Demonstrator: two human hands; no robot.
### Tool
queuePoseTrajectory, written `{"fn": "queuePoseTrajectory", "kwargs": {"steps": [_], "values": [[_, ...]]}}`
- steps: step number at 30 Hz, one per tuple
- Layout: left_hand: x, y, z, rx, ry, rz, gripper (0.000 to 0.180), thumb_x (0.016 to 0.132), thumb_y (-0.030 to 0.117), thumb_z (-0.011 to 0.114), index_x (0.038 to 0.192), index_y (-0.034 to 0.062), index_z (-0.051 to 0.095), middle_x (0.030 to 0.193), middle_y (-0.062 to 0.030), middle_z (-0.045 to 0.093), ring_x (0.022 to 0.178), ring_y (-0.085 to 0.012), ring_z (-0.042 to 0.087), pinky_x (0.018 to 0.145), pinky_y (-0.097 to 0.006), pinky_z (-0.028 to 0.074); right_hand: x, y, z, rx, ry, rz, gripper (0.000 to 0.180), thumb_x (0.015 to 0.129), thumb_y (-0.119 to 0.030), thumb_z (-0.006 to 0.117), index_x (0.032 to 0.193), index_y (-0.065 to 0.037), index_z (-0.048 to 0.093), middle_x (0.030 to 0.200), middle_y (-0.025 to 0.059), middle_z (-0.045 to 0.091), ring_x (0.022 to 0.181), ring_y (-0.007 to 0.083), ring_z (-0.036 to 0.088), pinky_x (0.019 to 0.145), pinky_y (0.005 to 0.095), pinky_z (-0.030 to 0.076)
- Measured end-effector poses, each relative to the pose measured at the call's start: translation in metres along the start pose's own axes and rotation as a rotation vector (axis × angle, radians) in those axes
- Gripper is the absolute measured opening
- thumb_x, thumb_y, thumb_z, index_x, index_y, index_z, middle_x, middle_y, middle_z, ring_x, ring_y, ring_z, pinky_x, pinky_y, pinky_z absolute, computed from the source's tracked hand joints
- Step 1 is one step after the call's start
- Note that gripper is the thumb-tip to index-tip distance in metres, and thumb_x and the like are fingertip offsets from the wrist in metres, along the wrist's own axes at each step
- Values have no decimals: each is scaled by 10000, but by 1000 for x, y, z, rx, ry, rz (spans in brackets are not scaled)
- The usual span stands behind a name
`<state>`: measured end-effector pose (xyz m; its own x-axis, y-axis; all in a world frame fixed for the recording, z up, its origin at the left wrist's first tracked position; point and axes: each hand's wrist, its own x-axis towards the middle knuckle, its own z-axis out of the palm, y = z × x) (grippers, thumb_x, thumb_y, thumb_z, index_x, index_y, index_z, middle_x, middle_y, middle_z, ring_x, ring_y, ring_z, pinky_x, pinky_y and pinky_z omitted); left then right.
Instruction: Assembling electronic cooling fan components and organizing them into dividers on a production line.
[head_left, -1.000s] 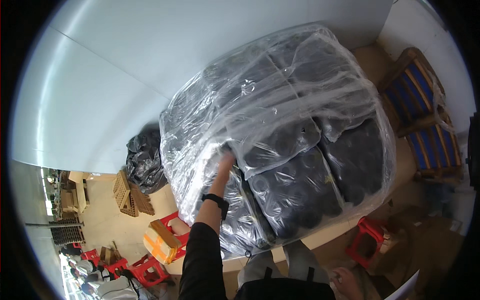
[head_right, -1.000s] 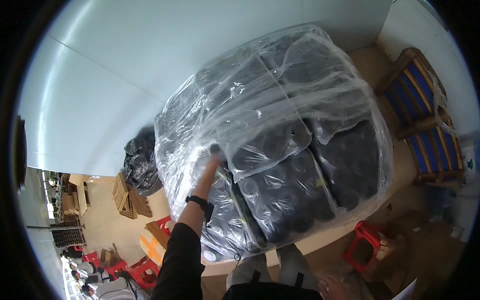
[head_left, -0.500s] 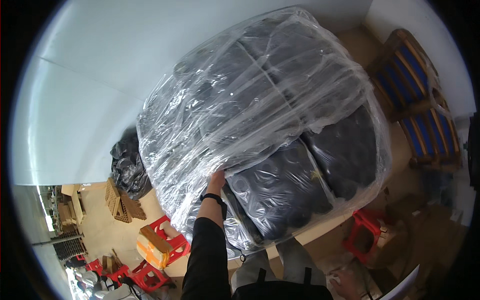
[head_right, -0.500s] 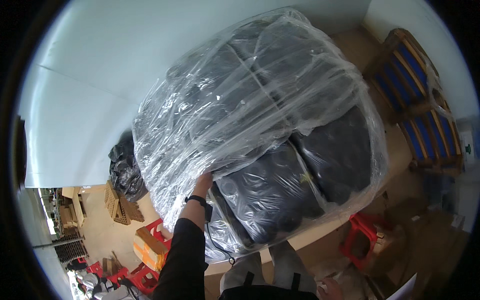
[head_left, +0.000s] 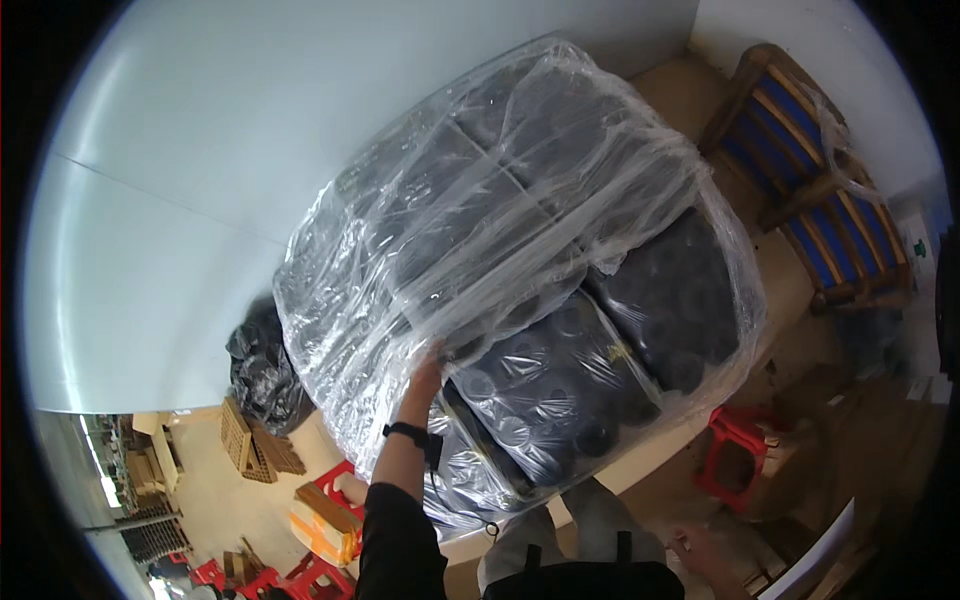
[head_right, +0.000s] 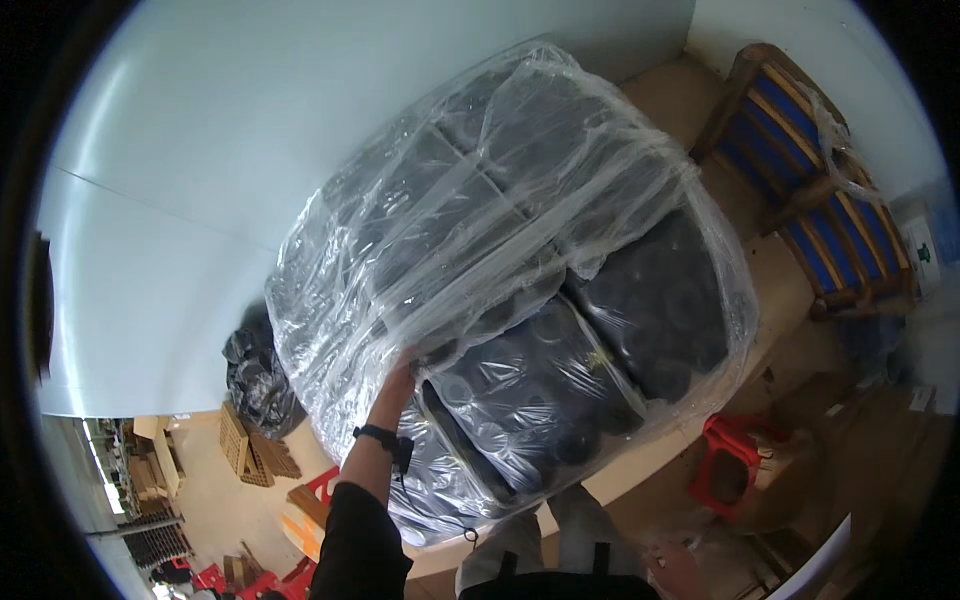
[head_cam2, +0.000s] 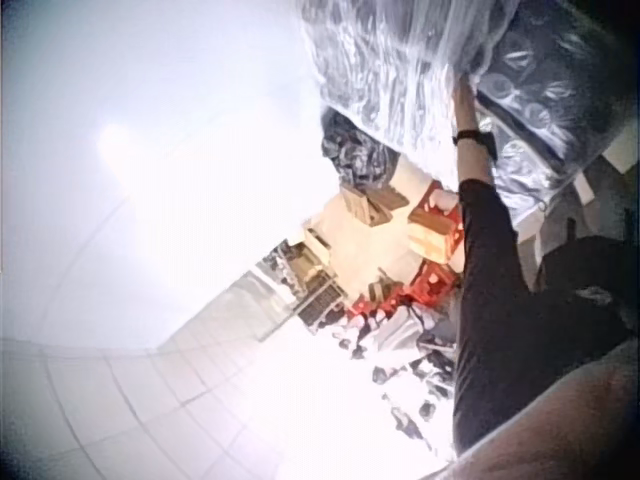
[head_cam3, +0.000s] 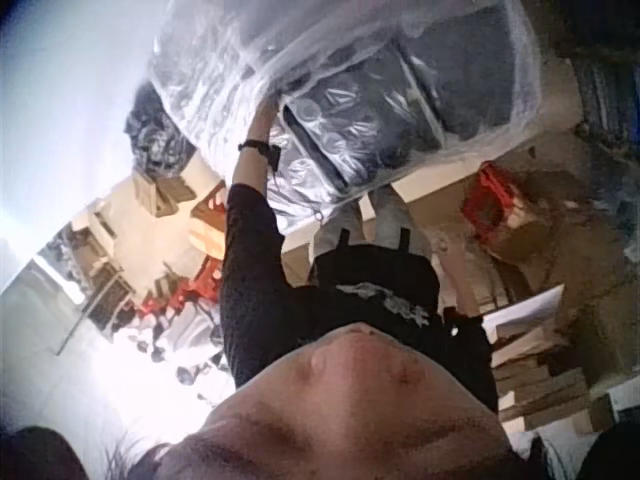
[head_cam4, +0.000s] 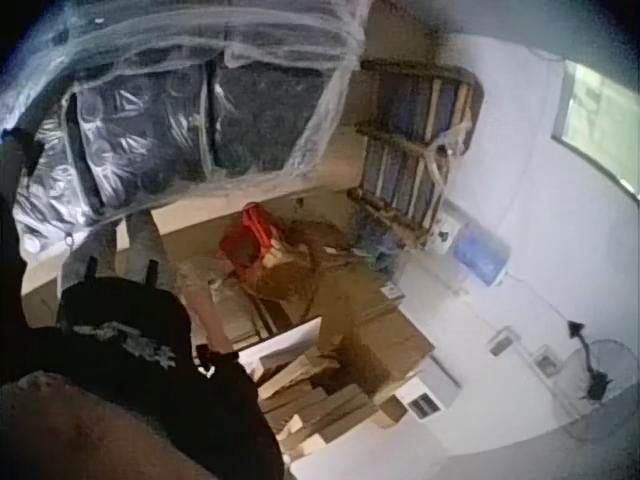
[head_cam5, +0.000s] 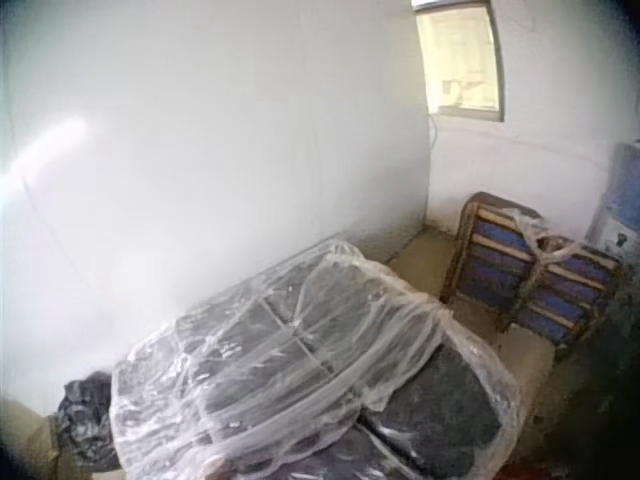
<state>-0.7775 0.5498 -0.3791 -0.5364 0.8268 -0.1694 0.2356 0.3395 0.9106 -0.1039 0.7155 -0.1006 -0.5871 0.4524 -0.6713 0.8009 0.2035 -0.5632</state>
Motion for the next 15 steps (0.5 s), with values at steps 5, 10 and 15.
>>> {"fn": "queuePoseTrajectory", "kwargs": {"steps": [5, 10, 15], "values": [[-24, 142, 40, -755, 123, -603, 328, 864, 83, 561, 1184, 31, 515, 1152, -122, 585, 1057, -243, 581, 904, -346, 477, -9, -32, -7, 161, 87, 112, 309, 861, -235, 583, 1093, -31, 595, 938, 157, 653, 908, 275, 635, 837, 391, 482], [-138, 284, 43, -995, 15, -858, 374, 879, 194, 567, 1187, -2, 488, 1082, -119, 610, 948, -252, 633, 840, -363, 538, 30, 48, 82, 774, 324, 46, 431, 883, -352, 587, 1200, -69, 521, 1111, 138, 597, 1011, 257, 594, 879, 372, 469], [-281, 348, 16, -805, -163, -1050, 487, 888, 233, 569, 1281, -1, 399, 1139, -141, 585, 978, -262, 622, 873, -403, 516, 63, 51, 87, 1739, 0, 270, 548, 892, -429, 569, 1277, -59, 447, 1188, 154, 552, 1073, 288, 554, 944, 407, 436]]}}
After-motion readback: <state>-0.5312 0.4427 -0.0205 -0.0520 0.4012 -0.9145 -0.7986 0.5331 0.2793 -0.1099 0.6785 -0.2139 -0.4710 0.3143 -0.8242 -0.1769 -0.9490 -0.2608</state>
